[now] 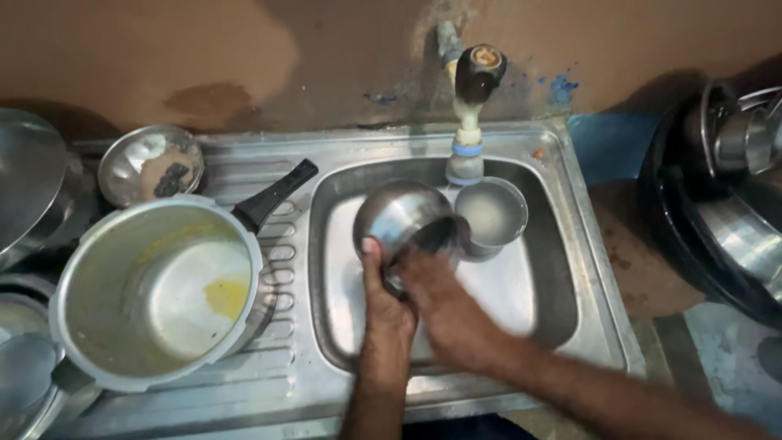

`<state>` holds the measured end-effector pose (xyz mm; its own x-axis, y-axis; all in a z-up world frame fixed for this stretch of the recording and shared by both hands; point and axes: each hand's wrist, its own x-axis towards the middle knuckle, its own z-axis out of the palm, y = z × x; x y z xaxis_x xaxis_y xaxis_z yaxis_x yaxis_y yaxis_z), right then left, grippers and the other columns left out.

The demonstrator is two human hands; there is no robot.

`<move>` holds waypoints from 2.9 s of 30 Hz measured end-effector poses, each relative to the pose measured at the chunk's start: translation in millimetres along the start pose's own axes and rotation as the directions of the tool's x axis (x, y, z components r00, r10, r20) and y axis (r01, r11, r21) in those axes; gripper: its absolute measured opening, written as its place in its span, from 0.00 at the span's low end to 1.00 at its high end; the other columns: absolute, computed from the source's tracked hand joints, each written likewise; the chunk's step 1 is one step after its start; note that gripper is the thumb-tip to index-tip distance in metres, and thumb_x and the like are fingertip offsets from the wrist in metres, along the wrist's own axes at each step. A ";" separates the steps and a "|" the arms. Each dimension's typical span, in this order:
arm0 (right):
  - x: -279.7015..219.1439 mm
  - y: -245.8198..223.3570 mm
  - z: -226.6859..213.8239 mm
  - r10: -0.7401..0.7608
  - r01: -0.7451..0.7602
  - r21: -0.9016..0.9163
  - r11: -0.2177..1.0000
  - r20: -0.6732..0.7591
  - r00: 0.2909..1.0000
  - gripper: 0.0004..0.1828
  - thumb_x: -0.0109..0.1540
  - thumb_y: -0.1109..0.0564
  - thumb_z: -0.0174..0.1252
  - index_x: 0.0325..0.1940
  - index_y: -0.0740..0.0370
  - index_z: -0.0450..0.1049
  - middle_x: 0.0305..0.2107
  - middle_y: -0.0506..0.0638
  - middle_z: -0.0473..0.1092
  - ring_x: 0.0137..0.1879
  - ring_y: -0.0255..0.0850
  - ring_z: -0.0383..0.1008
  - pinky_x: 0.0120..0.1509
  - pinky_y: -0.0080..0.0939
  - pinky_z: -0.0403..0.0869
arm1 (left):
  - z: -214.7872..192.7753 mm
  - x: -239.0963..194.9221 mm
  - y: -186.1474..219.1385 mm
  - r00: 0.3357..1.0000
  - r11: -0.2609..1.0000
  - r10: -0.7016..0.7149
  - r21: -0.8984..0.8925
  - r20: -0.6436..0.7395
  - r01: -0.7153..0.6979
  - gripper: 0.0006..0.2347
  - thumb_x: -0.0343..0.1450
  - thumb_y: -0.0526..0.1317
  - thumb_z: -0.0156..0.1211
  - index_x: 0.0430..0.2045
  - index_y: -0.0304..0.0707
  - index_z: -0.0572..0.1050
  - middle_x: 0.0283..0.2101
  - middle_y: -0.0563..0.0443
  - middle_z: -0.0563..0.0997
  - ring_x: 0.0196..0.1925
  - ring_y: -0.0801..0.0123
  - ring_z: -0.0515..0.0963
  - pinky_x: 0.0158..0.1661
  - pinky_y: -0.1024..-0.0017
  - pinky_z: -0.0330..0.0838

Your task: The person washes several stainless steel bowls and cups in a kitchen sink using a scrubbing pad and running water. After rinsing, the person places the cleaned items into a black plastic basket on the floor.

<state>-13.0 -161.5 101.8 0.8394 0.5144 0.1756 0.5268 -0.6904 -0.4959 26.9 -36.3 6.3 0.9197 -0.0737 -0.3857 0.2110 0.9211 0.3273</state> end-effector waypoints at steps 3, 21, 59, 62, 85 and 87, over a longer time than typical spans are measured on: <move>7.5 -0.7 0.0 -0.063 0.064 -0.002 0.998 0.112 0.992 0.48 0.48 0.60 0.58 0.73 0.74 0.57 0.69 0.68 0.58 0.79 0.58 0.52 0.81 0.59 0.49 | 8.5 0.1 4.1 0.999 0.999 -0.047 0.015 -0.010 0.048 0.34 0.66 0.64 0.59 0.57 0.34 0.71 0.48 0.41 0.81 0.48 0.56 0.81 0.48 0.58 0.78; 28.7 3.5 -11.3 -0.120 -0.038 0.444 0.895 0.321 0.939 0.25 0.57 0.63 0.62 0.58 0.71 0.72 0.48 0.64 0.74 0.54 0.55 0.76 0.59 0.53 0.75 | -68.8 9.6 7.6 0.982 0.983 -0.175 0.065 0.066 0.171 0.26 0.78 0.61 0.58 0.53 0.32 0.74 0.41 0.42 0.81 0.39 0.55 0.80 0.44 0.53 0.74; 24.1 60.7 104.6 0.202 -0.244 0.149 0.958 0.252 0.946 0.23 0.50 0.71 0.56 0.51 0.69 0.74 0.44 0.65 0.76 0.51 0.60 0.76 0.56 0.52 0.76 | -55.6 111.3 15.8 0.986 -0.787 0.144 0.594 -0.087 0.167 0.07 0.71 0.38 0.61 0.38 0.43 0.86 0.46 0.45 0.86 0.49 0.55 0.86 0.48 0.61 0.82; 16.2 51.6 91.3 0.320 -0.371 0.246 0.895 0.221 0.921 0.22 0.55 0.68 0.58 0.54 0.63 0.75 0.41 0.63 0.77 0.49 0.59 0.77 0.51 0.54 0.75 | -60.6 132.9 6.4 0.968 -0.801 0.196 0.543 -0.157 0.250 0.13 0.68 0.43 0.68 0.44 0.40 0.81 0.50 0.46 0.84 0.52 0.58 0.84 0.49 0.64 0.80; -9.4 84.3 29.3 0.710 -0.530 0.842 0.101 0.312 0.631 0.37 0.61 0.52 0.63 0.73 0.56 0.60 0.48 0.53 0.76 0.52 0.43 0.77 0.52 0.46 0.77 | 49.7 21.7 24.7 0.979 -0.411 -0.062 0.888 0.196 -0.204 0.15 0.62 0.49 0.72 0.31 0.36 0.85 0.32 0.37 0.85 0.36 0.50 0.86 0.39 0.58 0.77; -39.5 92.4 14.0 0.696 -0.481 0.876 0.039 0.321 0.642 0.35 0.61 0.54 0.63 0.71 0.56 0.62 0.45 0.56 0.76 0.48 0.44 0.76 0.49 0.48 0.76 | 55.6 14.3 6.8 0.958 -0.324 -0.114 0.901 0.264 -0.287 0.19 0.60 0.52 0.75 0.28 0.33 0.82 0.28 0.38 0.85 0.31 0.55 0.87 0.35 0.62 0.78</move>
<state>0.6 -238.5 37.1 0.8626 0.0128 -0.5057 -0.5002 0.1709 -0.8489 59.9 -52.4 51.0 0.9442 -0.2763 -0.1792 -0.0337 -0.6224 0.7819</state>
